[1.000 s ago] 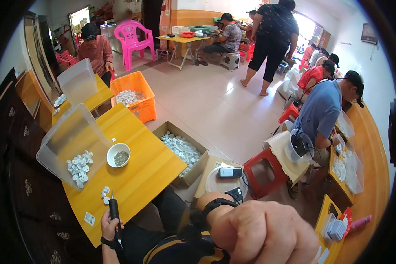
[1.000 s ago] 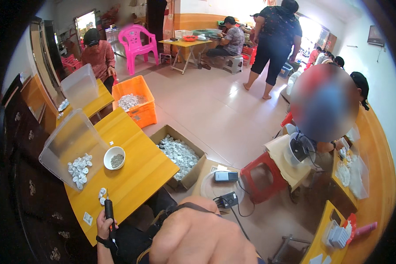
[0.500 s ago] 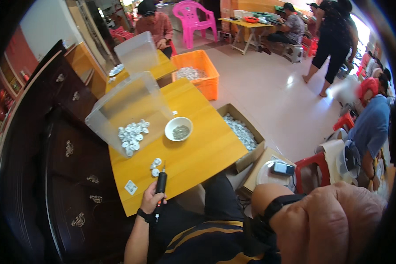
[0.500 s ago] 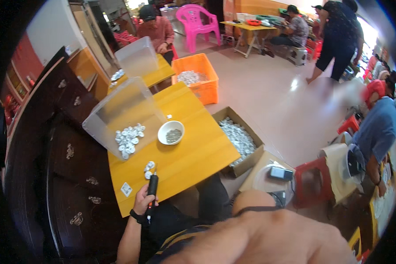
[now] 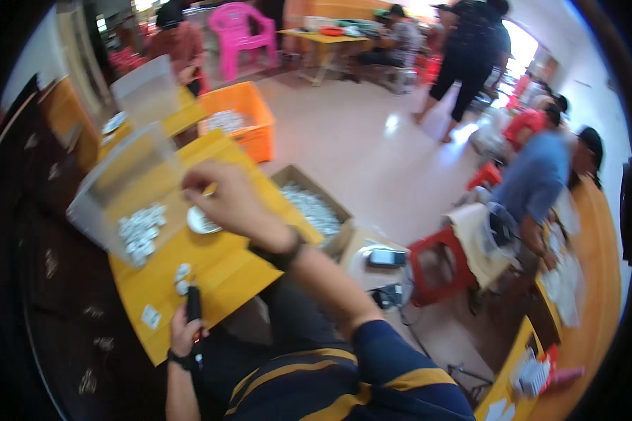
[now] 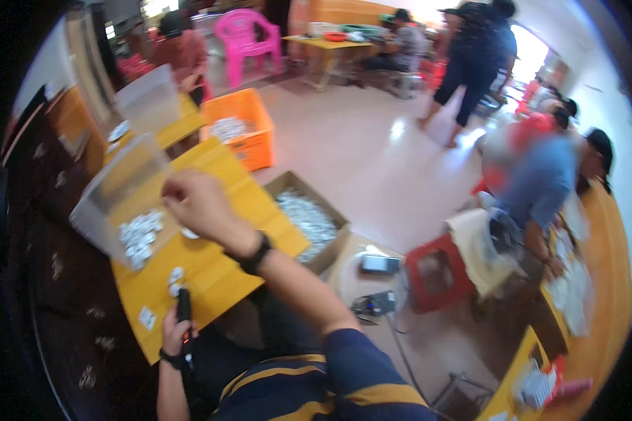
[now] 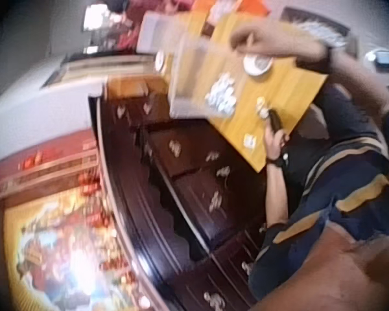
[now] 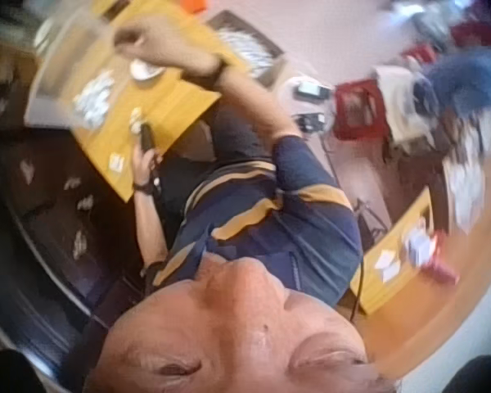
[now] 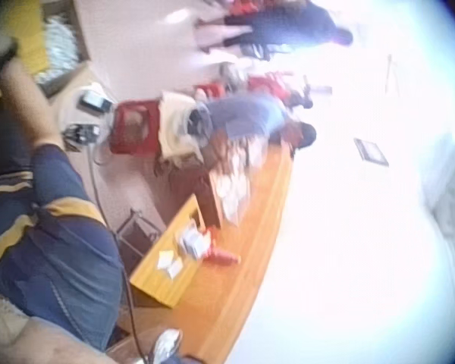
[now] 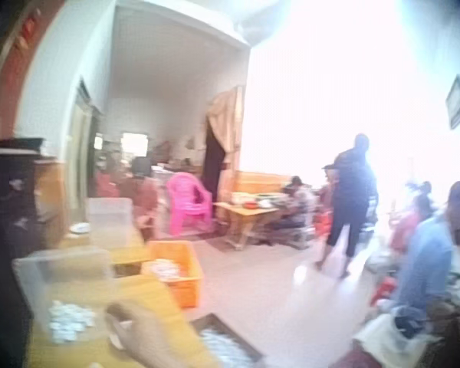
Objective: Using an electric screwdriver to assemble small plastic components at a workbench.
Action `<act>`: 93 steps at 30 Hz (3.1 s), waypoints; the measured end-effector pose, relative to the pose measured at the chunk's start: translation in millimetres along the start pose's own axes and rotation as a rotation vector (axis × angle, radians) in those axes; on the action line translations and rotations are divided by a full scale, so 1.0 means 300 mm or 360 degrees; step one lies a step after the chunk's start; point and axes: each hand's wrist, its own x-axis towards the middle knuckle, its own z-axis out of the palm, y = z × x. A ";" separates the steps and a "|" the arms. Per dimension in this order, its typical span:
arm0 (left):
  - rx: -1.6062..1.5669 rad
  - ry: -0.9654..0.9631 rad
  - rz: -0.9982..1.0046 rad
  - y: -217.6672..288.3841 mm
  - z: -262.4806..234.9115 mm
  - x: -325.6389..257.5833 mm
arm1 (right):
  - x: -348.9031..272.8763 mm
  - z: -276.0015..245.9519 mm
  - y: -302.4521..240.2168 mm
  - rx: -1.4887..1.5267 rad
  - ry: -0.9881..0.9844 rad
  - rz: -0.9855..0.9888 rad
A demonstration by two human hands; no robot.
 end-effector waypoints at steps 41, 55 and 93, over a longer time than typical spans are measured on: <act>0.0023 0.0045 -0.0065 0.024 0.042 0.003 | -0.139 0.312 0.661 -0.1460 -0.1213 0.0356; 0.0038 0.0025 -0.0063 0.025 0.037 0.004 | -0.128 0.222 0.530 -0.0625 -0.0443 0.0475; 0.0125 0.0016 -0.0030 0.037 0.054 -0.002 | -0.506 0.405 0.382 0.1286 -0.0193 0.1311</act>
